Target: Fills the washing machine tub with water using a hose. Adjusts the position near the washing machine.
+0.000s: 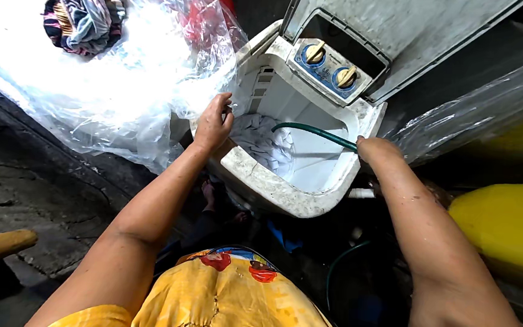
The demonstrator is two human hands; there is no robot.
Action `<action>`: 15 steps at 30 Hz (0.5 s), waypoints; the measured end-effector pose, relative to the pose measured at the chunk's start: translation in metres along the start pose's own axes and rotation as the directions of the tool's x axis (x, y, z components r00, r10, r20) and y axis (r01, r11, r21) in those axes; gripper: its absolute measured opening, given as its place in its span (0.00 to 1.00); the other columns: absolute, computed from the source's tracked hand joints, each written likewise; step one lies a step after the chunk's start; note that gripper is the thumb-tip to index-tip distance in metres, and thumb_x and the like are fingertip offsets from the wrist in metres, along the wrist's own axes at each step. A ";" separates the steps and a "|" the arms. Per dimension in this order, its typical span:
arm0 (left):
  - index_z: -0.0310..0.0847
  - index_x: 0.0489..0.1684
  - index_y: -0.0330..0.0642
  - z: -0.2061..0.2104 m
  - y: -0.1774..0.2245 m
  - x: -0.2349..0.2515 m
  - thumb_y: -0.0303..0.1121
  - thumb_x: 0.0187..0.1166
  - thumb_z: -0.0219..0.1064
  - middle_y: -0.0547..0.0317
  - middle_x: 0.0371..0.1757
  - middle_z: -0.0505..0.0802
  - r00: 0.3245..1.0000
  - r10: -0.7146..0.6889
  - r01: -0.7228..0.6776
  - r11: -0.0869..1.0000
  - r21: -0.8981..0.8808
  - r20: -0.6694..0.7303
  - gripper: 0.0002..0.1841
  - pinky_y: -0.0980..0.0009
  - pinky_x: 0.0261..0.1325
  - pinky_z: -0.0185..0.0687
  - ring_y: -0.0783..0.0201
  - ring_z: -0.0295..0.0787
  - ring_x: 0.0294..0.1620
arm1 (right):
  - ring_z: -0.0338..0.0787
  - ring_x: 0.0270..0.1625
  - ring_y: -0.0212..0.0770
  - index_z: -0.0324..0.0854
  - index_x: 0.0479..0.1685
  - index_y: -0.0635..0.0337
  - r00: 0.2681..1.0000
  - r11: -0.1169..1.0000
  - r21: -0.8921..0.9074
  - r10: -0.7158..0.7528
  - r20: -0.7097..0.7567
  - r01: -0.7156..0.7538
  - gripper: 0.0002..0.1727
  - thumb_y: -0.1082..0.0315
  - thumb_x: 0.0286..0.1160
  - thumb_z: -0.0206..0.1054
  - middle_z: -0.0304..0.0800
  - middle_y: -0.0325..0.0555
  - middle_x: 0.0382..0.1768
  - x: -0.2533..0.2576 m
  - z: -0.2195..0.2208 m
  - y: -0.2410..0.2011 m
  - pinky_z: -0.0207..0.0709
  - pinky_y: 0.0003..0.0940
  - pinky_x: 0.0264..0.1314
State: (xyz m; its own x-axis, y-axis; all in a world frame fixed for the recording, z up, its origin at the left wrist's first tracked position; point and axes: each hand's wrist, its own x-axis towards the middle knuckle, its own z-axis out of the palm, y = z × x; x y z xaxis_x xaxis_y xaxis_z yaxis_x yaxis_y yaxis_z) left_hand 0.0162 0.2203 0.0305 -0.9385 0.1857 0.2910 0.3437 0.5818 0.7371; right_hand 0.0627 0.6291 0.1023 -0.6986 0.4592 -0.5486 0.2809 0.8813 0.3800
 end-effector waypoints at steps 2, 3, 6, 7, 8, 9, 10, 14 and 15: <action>0.70 0.78 0.34 0.000 0.000 0.000 0.28 0.83 0.55 0.44 0.64 0.90 1.000 -0.001 0.001 1.000 -0.001 0.006 0.23 0.61 0.69 0.84 0.57 0.91 0.61 | 0.85 0.68 0.75 0.75 0.77 0.61 1.000 1.000 0.005 0.008 -0.010 -0.008 0.23 0.70 0.84 0.62 0.86 0.73 0.63 -0.004 -0.001 -0.003 0.77 0.77 0.59; 0.70 0.78 0.34 0.000 0.000 0.000 0.28 0.84 0.55 0.44 0.65 0.90 1.000 -0.005 0.005 1.000 -0.002 0.009 0.23 0.61 0.70 0.84 0.57 0.91 0.62 | 0.85 0.67 0.75 0.75 0.78 0.62 1.000 1.000 0.010 0.013 -0.015 -0.013 0.23 0.70 0.85 0.61 0.86 0.73 0.63 -0.006 -0.001 -0.004 0.77 0.76 0.59; 0.70 0.78 0.33 0.001 0.000 0.000 0.28 0.83 0.55 0.43 0.64 0.90 1.000 -0.001 0.001 1.000 0.000 -0.001 0.23 0.61 0.69 0.84 0.57 0.91 0.61 | 0.86 0.67 0.74 0.77 0.76 0.62 0.999 0.999 0.034 0.042 -0.026 -0.041 0.21 0.68 0.86 0.59 0.87 0.72 0.63 -0.010 -0.002 -0.005 0.77 0.76 0.59; 0.70 0.78 0.33 0.001 -0.001 0.000 0.28 0.83 0.55 0.43 0.64 0.90 1.000 0.002 -0.002 1.000 0.004 -0.002 0.23 0.61 0.69 0.84 0.57 0.91 0.61 | 0.86 0.67 0.73 0.78 0.74 0.63 0.998 0.998 0.042 0.052 -0.028 -0.051 0.21 0.68 0.86 0.59 0.87 0.71 0.62 -0.011 -0.002 -0.005 0.77 0.76 0.58; 0.70 0.78 0.33 0.001 -0.001 0.000 0.28 0.83 0.56 0.44 0.64 0.90 1.000 0.004 -0.004 1.000 0.008 -0.002 0.23 0.61 0.69 0.84 0.57 0.91 0.61 | 0.86 0.66 0.74 0.78 0.74 0.63 0.998 0.998 0.046 0.049 -0.028 -0.048 0.21 0.68 0.86 0.60 0.87 0.72 0.62 -0.009 -0.002 -0.004 0.77 0.76 0.58; 0.70 0.78 0.33 0.001 -0.001 0.000 0.28 0.83 0.56 0.43 0.64 0.90 1.000 0.000 0.000 1.000 0.011 0.005 0.23 0.61 0.70 0.84 0.56 0.91 0.61 | 0.85 0.66 0.75 0.76 0.75 0.62 0.999 0.999 0.043 0.032 -0.027 -0.031 0.21 0.69 0.84 0.62 0.86 0.72 0.62 -0.008 -0.001 -0.002 0.77 0.77 0.58; 0.70 0.78 0.32 0.000 0.000 0.000 0.28 0.83 0.56 0.42 0.64 0.90 1.000 -0.006 0.006 1.000 0.012 0.017 0.24 0.59 0.70 0.84 0.55 0.91 0.62 | 0.85 0.66 0.76 0.75 0.77 0.62 1.000 0.999 0.038 0.007 -0.030 -0.006 0.23 0.70 0.84 0.63 0.86 0.74 0.62 -0.006 0.000 0.000 0.77 0.78 0.57; 0.70 0.78 0.33 0.000 0.000 0.000 0.28 0.83 0.56 0.43 0.63 0.90 1.000 -0.002 0.001 1.000 0.022 0.011 0.23 0.60 0.69 0.84 0.55 0.91 0.61 | 0.84 0.69 0.76 0.73 0.80 0.59 1.000 1.000 0.023 -0.006 -0.010 0.007 0.23 0.68 0.87 0.59 0.85 0.73 0.64 0.000 0.001 0.002 0.76 0.77 0.61; 0.70 0.78 0.33 0.000 0.000 0.000 0.28 0.83 0.56 0.43 0.63 0.90 1.000 -0.001 0.001 1.000 0.021 0.007 0.23 0.60 0.69 0.84 0.56 0.91 0.61 | 0.84 0.69 0.76 0.74 0.80 0.60 1.000 1.000 0.023 -0.004 -0.010 0.004 0.23 0.68 0.88 0.58 0.85 0.73 0.64 0.002 0.001 0.002 0.76 0.77 0.61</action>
State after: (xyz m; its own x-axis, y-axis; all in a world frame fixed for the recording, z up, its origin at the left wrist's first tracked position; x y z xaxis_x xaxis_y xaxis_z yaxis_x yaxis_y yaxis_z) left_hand 0.0160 0.2204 0.0301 -0.9392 0.1908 0.2853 0.3417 0.5982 0.7248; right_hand 0.0631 0.6318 0.1014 -0.7061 0.4550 -0.5426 0.2933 0.8854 0.3607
